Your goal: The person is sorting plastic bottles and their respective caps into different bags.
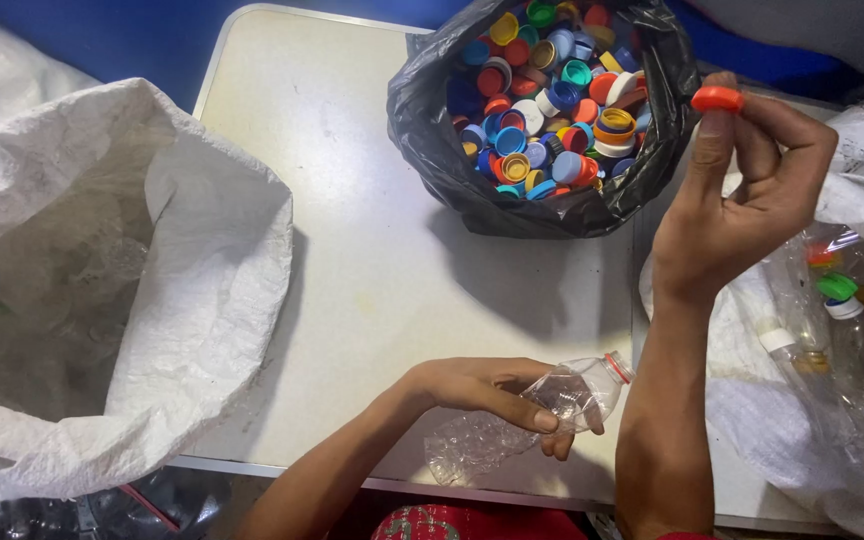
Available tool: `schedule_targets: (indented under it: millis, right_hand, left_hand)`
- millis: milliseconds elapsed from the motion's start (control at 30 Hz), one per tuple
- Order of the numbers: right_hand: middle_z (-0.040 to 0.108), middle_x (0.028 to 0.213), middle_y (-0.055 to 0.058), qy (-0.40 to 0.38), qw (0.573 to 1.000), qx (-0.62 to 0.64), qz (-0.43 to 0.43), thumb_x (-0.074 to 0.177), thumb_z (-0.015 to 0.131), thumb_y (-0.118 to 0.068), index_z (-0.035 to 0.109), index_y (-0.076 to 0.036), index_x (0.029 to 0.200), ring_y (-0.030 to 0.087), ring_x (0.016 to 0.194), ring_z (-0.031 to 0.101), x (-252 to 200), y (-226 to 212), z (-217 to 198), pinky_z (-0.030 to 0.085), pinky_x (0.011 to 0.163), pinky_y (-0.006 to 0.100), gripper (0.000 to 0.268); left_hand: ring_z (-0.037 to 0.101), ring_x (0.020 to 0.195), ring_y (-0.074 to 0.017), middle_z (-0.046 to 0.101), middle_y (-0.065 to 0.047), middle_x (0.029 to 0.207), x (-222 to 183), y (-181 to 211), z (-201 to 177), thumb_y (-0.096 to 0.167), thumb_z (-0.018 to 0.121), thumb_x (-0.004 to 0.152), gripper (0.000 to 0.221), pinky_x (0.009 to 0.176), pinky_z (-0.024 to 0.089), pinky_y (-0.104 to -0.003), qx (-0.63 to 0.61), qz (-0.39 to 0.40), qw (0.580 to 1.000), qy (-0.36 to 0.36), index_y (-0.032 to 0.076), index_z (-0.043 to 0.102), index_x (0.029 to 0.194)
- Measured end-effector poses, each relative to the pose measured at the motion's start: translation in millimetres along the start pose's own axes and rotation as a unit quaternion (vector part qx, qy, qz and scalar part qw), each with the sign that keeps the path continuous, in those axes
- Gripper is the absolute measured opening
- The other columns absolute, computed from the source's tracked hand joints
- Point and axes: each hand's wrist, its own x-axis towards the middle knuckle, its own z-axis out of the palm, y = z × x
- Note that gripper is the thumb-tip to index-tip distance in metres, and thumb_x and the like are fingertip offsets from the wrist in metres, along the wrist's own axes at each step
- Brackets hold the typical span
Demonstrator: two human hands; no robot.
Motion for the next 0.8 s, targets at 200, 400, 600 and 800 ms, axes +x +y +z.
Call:
schedule_targets:
  millis: [200,400,600,800]
  right_hand:
    - [0.074,0.114,0.013,-0.007,0.998,0.003,0.061,0.115,0.075,-0.011,0.059,0.002,0.118,0.016,0.101,0.074,1.2,17.3,-9.1,0.059,0.094,0.024,0.021]
    - [0.07,0.118,0.015,0.034,0.999,-0.017,-0.03,0.115,0.076,-0.004,0.064,0.005,0.119,0.016,0.104,0.072,5.4,12.0,-21.6,0.058,0.091,0.026,0.015]
    - [0.063,0.143,0.017,-0.045,0.955,-0.276,-0.098,0.109,0.066,0.004,0.067,-0.003,0.141,0.027,0.129,0.06,16.2,-23.4,-43.1,0.045,0.111,0.038,0.033]
    - [0.038,0.168,0.017,-0.214,0.928,-0.304,0.031,0.108,0.066,-0.004,0.053,-0.008,0.158,0.034,0.155,0.037,23.3,-50.5,-49.7,0.022,0.13,0.048,0.052]
  left_hand:
    - [0.061,0.101,-0.0164,0.067,-0.009,0.1,-0.1,-4.3,-1.3,0.028,0.064,0.107,0.045,0.098,0.048,-0.033,0.012,-0.007,1.0,0.007,-0.003,0.056,0.139]
    - [0.06,0.1,-0.0159,0.067,-0.008,0.099,2.0,-2.9,-3.3,0.026,0.063,0.107,0.044,0.095,0.047,-0.033,0.033,-0.018,0.999,0.012,-0.002,0.055,0.14]
    - [0.061,0.102,-0.0166,0.068,-0.009,0.101,2.9,-5.4,-2.6,0.026,0.064,0.106,0.046,0.098,0.048,-0.033,0.018,-0.015,1.0,0.009,-0.003,0.055,0.141]
    - [0.064,0.11,-0.0184,0.069,-0.012,0.108,3.8,-4.6,-7.2,0.033,0.067,0.103,0.056,0.106,0.049,-0.035,0.014,0.016,0.998,0.05,-0.003,0.055,0.143]
